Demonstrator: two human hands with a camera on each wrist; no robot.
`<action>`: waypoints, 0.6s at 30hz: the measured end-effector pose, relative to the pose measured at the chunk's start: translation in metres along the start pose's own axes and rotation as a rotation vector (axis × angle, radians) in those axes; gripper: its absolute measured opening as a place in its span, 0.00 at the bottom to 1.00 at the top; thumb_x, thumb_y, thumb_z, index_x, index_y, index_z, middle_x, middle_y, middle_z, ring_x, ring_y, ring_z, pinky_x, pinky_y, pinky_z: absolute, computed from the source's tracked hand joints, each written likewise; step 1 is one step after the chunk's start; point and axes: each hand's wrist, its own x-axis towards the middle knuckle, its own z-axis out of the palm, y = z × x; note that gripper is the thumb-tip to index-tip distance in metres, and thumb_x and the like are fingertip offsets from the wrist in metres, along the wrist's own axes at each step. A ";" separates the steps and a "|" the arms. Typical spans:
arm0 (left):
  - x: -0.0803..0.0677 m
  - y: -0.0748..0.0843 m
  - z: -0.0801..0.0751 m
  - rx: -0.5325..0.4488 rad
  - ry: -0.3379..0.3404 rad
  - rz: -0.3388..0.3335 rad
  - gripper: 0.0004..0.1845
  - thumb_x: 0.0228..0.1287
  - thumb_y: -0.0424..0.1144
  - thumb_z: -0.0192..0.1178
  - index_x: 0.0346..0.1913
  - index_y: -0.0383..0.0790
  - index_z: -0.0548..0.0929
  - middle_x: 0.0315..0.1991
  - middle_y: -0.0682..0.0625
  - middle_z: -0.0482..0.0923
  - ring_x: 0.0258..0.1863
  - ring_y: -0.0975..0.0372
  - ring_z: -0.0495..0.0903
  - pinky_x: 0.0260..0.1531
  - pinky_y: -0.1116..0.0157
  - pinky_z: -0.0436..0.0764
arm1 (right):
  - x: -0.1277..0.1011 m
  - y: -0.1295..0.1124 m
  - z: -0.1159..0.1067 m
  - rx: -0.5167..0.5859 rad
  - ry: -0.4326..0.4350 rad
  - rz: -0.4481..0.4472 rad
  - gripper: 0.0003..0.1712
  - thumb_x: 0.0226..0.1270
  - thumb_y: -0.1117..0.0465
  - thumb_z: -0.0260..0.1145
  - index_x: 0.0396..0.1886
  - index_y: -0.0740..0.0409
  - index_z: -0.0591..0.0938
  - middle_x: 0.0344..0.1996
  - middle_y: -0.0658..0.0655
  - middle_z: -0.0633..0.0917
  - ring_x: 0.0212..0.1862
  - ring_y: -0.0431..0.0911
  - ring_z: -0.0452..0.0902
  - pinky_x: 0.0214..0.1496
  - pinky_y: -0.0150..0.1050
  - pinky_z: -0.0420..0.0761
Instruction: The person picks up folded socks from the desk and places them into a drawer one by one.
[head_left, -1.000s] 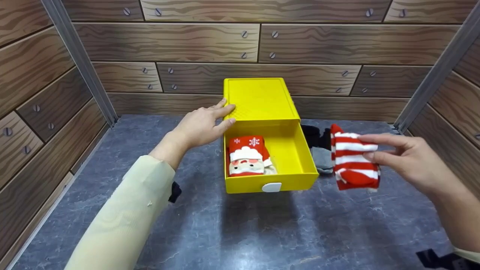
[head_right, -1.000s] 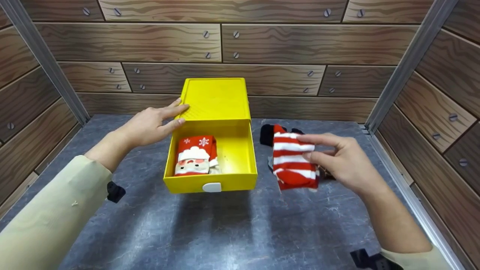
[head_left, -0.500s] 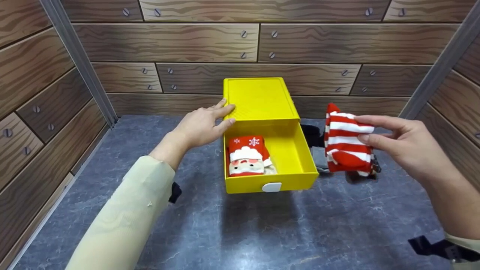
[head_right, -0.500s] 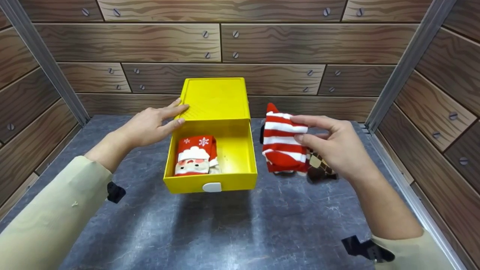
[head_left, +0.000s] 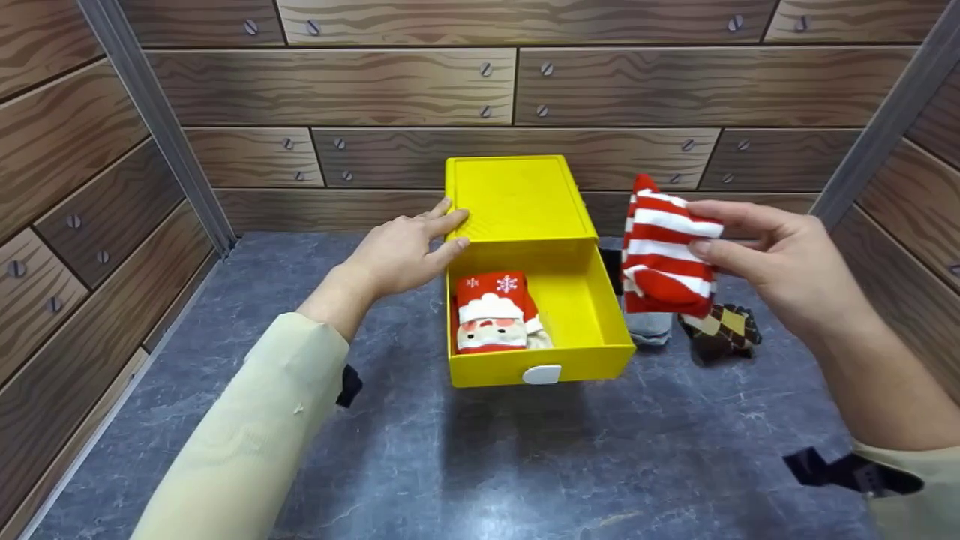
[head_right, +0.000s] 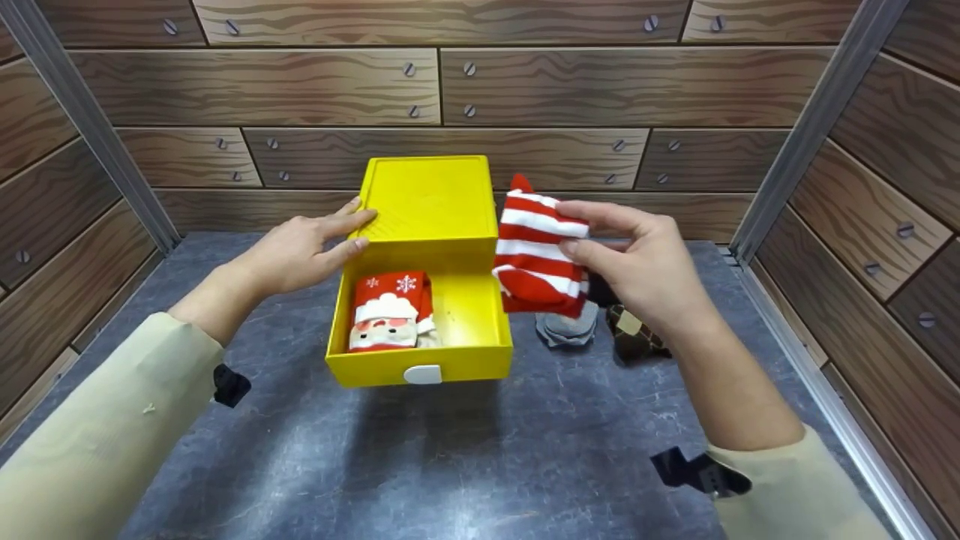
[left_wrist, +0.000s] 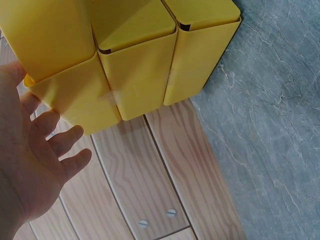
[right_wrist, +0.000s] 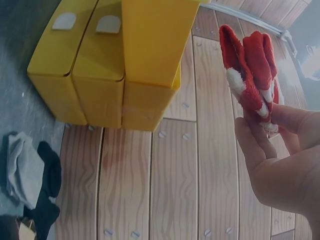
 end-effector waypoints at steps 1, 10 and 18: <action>0.000 0.000 0.000 0.000 0.000 -0.002 0.36 0.81 0.67 0.43 0.85 0.62 0.58 0.86 0.56 0.48 0.80 0.48 0.63 0.76 0.45 0.64 | 0.001 -0.001 0.003 0.025 -0.007 -0.003 0.25 0.69 0.72 0.74 0.65 0.63 0.86 0.51 0.54 0.90 0.43 0.46 0.91 0.41 0.34 0.89; 0.000 0.000 0.000 0.010 0.000 -0.010 0.36 0.81 0.69 0.41 0.85 0.62 0.58 0.86 0.56 0.49 0.80 0.47 0.62 0.76 0.44 0.64 | 0.007 -0.007 0.025 -0.071 -0.050 -0.003 0.25 0.72 0.66 0.74 0.67 0.58 0.85 0.55 0.54 0.89 0.46 0.47 0.91 0.43 0.37 0.90; 0.000 0.001 0.000 0.006 -0.004 -0.016 0.36 0.81 0.69 0.41 0.85 0.63 0.58 0.86 0.56 0.48 0.80 0.47 0.62 0.77 0.44 0.64 | 0.013 -0.004 0.048 -0.031 -0.087 0.015 0.25 0.71 0.66 0.75 0.66 0.58 0.85 0.55 0.57 0.88 0.48 0.50 0.91 0.46 0.41 0.90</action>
